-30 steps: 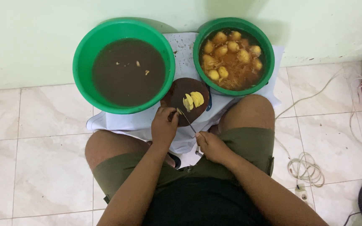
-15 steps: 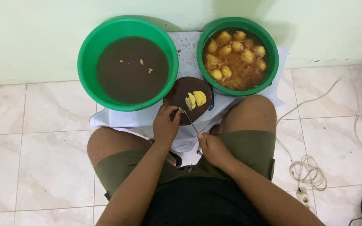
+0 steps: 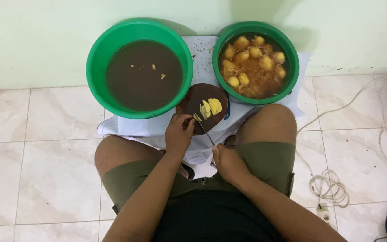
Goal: Slicing peeled potatoes into thin strips on a wooden board using a knife.
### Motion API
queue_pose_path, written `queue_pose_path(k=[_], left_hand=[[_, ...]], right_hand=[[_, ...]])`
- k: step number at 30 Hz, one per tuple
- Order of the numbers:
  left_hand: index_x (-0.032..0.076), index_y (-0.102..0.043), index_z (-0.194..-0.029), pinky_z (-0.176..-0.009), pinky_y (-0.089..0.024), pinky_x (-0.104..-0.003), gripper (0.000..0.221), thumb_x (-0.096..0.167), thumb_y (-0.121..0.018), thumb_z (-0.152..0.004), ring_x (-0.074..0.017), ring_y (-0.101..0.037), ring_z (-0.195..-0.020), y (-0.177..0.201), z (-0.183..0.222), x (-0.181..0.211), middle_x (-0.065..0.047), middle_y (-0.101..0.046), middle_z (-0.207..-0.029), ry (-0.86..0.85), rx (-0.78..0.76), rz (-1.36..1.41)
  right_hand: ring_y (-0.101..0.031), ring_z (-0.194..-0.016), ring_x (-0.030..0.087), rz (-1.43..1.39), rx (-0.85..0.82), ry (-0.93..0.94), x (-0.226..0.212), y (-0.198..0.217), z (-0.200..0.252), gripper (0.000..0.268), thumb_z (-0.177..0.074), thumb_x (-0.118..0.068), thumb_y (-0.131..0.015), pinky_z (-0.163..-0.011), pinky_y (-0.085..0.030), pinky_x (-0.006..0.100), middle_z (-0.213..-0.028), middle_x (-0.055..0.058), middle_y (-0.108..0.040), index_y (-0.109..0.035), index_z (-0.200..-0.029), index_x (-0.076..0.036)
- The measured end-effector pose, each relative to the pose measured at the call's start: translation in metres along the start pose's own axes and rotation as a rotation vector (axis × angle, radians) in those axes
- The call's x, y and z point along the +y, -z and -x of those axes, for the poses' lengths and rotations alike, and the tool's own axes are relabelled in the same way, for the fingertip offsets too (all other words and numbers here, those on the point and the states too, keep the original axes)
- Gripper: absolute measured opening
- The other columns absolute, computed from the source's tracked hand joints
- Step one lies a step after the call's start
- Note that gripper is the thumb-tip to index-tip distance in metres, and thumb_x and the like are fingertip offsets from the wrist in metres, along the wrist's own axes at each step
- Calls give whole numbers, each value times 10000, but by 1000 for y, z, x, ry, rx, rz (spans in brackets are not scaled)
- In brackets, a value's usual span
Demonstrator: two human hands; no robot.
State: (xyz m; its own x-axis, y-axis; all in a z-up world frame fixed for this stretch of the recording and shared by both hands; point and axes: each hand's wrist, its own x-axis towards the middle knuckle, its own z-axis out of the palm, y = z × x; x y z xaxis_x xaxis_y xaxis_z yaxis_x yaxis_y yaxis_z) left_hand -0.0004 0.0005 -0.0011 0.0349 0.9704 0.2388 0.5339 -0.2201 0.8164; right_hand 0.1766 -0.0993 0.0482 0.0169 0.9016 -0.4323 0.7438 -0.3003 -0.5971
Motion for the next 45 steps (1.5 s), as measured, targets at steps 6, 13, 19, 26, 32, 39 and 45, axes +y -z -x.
queue_pose_path(k=[6, 13, 19, 26, 32, 39, 45], left_hand=[[105, -691, -1047, -708, -587, -435, 161, 191, -764, -931, -343, -697, -887, -2, -3, -1, -119, -632, -912, 3, -30, -35], [89, -724, -1050, -726, -601, -406, 137, 185, -738, -953, -317, -705, -898, 3, -3, 6, -113, -661, -929, 60, -36, -2], [117, -715, -1059, -724, -602, -413, 165, 192, -765, -921, -326, -703, -899, -3, -2, -3, -117, -650, -920, 54, -37, -47], [99, -719, -1050, -714, -606, -409, 137, 161, -749, -932, -316, -708, -886, 2, -1, 5, -110, -657, -904, 44, -19, -22], [153, -703, -1043, -712, -575, -434, 129, 240, -723, -950, -299, -702, -870, -5, -3, -4, -73, -654, -910, 5, -29, -126], [171, -711, -1024, -691, -572, -397, 139, 296, -719, -963, -233, -723, -812, -2, -17, 6, -22, -680, -887, -124, -55, -376], [170, -712, -1146, -800, -583, -384, 210, 213, -713, -940, -253, -729, -953, -14, -43, 18, -49, -690, -1100, -252, -176, -349]], right_hand=[[-599, -392, 226, -498, -105, -88, 12, -10, -11, 454, -1082, -357, -402, -350, -505, 330, -537, 98, -590, -633, -879, -23], [-555, -341, 190, -517, -83, 16, 24, -19, -16, 463, -1090, -283, -375, -297, -447, 291, -479, 72, -549, -611, -772, -45], [-581, -373, 206, -444, -66, 36, 35, -27, -25, 416, -1083, -240, -397, -377, -488, 307, -456, 81, -524, -610, -783, -47], [-611, -402, 215, -354, -48, 49, 37, -26, -27, 420, -1072, -268, -421, -402, -498, 313, -444, 91, -572, -625, -776, -52], [-552, -378, 201, -475, -152, -44, 7, 3, -16, 436, -1078, -318, -403, -355, -469, 317, -484, 101, -535, -610, -812, -41], [-491, -367, 191, -932, -211, -278, 2, 7, -5, 475, -1063, -445, -415, -321, -441, 330, -542, 86, -464, -566, -892, -28], [-457, -377, 211, -1053, 11, -270, 5, 16, -4, 477, -1083, -412, -320, -332, -411, 352, -562, 86, -447, -544, -870, -48]])
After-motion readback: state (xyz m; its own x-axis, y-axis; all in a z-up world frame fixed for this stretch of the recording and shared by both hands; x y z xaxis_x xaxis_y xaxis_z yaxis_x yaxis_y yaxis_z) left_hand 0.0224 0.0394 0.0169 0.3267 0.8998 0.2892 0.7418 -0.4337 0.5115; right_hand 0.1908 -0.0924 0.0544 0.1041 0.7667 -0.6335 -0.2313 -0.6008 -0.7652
